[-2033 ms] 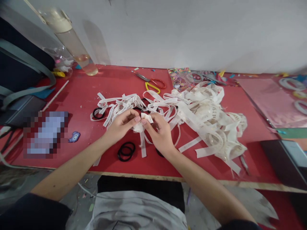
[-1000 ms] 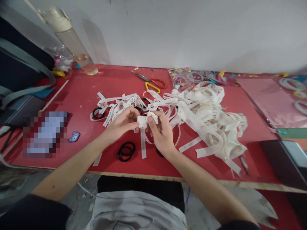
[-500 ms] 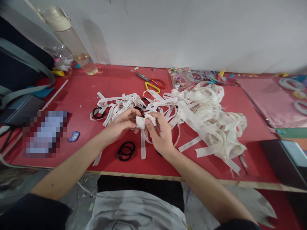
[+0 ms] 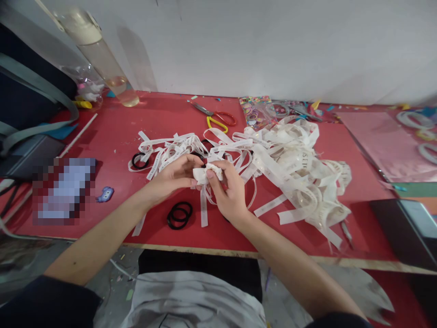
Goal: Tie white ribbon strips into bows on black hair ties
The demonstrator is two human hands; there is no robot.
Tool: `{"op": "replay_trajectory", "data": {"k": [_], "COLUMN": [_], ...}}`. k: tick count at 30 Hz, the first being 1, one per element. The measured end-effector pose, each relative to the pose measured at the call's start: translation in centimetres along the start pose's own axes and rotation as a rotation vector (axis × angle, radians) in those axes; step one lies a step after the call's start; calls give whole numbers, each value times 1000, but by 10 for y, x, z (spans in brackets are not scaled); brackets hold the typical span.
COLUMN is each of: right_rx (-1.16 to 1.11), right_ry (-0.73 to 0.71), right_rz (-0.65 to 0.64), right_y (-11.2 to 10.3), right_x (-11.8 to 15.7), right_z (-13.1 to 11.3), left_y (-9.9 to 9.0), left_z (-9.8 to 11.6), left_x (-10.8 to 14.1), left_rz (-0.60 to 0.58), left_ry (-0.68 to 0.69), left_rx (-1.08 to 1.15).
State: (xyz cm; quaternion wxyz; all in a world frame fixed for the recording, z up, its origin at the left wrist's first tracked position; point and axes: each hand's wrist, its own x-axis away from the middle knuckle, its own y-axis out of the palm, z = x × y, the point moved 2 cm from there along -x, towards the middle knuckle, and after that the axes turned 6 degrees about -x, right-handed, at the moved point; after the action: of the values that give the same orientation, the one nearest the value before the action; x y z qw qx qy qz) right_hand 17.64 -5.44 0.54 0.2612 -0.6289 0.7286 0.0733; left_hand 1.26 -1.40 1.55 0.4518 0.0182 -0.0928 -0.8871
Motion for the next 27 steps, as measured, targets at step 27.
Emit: {"op": "replay_trajectory", "data": {"k": [27], "right_rx": [-208], "right_ry": [217], "right_rz": [-34], "right_y": [0], "right_x": [-5], "right_z": [-2], "left_y": [-2], "left_z": [5], "left_x": [1], "left_rz": [-71], "left_ry": [32], "left_rx": [-11]}}
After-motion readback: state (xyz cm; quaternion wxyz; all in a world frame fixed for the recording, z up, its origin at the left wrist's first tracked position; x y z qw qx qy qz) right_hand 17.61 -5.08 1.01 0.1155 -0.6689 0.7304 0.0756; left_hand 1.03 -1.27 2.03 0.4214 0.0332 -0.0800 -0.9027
